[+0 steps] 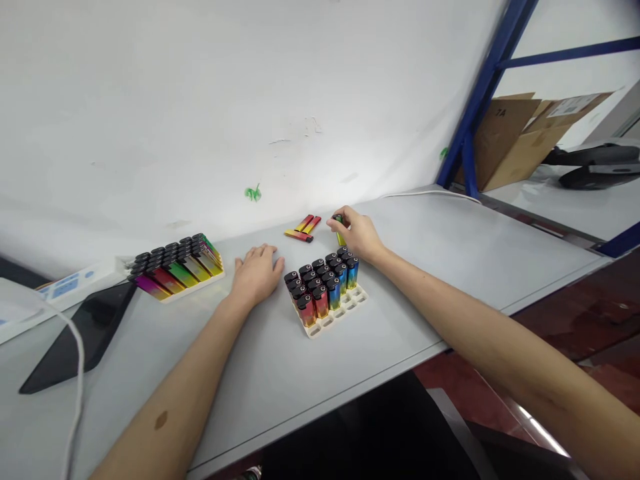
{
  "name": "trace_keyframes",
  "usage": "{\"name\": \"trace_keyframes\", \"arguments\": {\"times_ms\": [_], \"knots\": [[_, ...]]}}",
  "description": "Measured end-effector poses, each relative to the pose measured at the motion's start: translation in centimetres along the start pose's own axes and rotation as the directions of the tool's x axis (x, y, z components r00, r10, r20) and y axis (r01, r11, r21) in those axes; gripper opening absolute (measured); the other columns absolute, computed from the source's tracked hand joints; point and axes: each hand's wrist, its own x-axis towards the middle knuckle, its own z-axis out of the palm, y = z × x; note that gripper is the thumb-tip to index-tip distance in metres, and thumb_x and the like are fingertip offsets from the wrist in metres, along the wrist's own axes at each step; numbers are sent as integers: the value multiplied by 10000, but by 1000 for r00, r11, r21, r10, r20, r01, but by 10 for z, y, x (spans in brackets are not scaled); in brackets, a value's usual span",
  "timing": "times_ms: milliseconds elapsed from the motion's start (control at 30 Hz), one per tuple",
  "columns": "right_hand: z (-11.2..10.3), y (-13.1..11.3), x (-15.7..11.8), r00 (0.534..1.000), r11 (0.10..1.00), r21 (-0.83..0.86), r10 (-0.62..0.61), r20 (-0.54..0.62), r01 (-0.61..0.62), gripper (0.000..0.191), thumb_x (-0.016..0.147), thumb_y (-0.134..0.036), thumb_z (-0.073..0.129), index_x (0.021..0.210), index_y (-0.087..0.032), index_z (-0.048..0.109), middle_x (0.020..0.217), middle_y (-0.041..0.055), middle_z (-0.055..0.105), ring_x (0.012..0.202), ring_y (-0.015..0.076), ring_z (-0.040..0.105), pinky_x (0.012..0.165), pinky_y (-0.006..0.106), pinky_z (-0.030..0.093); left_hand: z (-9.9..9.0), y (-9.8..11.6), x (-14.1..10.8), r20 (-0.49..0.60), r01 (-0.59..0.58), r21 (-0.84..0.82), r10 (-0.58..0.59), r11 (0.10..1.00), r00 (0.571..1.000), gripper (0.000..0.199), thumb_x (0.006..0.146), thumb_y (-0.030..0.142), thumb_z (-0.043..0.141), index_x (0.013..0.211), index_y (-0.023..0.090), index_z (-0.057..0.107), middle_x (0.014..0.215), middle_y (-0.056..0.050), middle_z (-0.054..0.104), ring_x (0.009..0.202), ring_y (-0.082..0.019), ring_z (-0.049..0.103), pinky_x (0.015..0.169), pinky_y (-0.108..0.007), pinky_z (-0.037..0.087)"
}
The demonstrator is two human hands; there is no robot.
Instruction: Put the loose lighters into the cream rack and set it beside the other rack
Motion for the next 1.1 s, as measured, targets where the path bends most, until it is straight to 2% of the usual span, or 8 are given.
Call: {"name": "trace_keyframes", "arguments": {"times_ms": [167,367,533,700,767,867,967,1100], "knots": [[4,5,0,1000,1000,18,5,26,-6,237,928,-447,539,983,-224,595,810,19,685,730,175,588,710,295,421,0,0,-1,-3,2,7,-2,1000,1000,500,975,385,292,1368,154,499,1488,-172,490,1393,-340,420,1112,-579,338],[6,8,-1,997,998,-56,33,71,-29,191,919,-390,535,970,-217,597,840,28,678,731,183,576,684,286,392,0,0,0,0,2,5,-2,1000,1000,504,976,383,292,1372,149,499,1497,-174,480,1396,-342,417,1115,-584,332],[3,2,-2,996,993,-94,75,48,-71,341,976,-493,413,962,-223,620,807,46,673,769,217,605,705,297,393,1,-1,1,-5,-3,-7,3,1000,1000,512,974,387,298,1377,143,500,1506,-173,472,1401,-350,412,1116,-598,328],[1,-1,-3,999,999,-20,51,18,-51,530,1021,-530,218,973,-216,643,826,63,681,807,233,621,760,322,401,1,-1,0,-12,-2,-3,2,1000,1000,510,976,384,297,1369,137,506,1504,-171,475,1394,-346,419,1118,-596,325],[2,-1,-3,999,999,-8,51,9,-51,512,1027,-497,200,1015,-213,625,871,72,687,830,240,619,769,333,400,2,-1,0,-8,-1,3,1,1000,1000,510,978,385,297,1371,137,504,1509,-171,469,1400,-342,413,1119,-589,327],[3,-1,-2,997,997,-9,74,-12,-74,372,1011,-448,294,1048,-192,562,961,104,685,872,248,613,773,339,399,3,-2,1,-4,1,9,0,1000,1000,509,979,386,299,1374,138,502,1518,-169,459,1408,-339,404,1121,-585,326],[3,-1,-1,993,993,35,115,5,-115,291,987,-453,377,1035,-199,511,816,71,673,770,229,607,729,329,394,4,-3,2,-12,-3,10,3,1000,1000,509,979,387,300,1379,142,500,1514,-167,464,1405,-342,406,1117,-592,329],[0,-1,-3,993,988,100,116,36,-119,266,949,-501,469,988,-239,482,551,-39,532,559,185,527,634,298,357,3,-3,1,-6,-2,7,2,1000,1000,516,980,384,298,1391,137,488,1516,-167,461,1402,-346,407,1117,-604,324]]}}
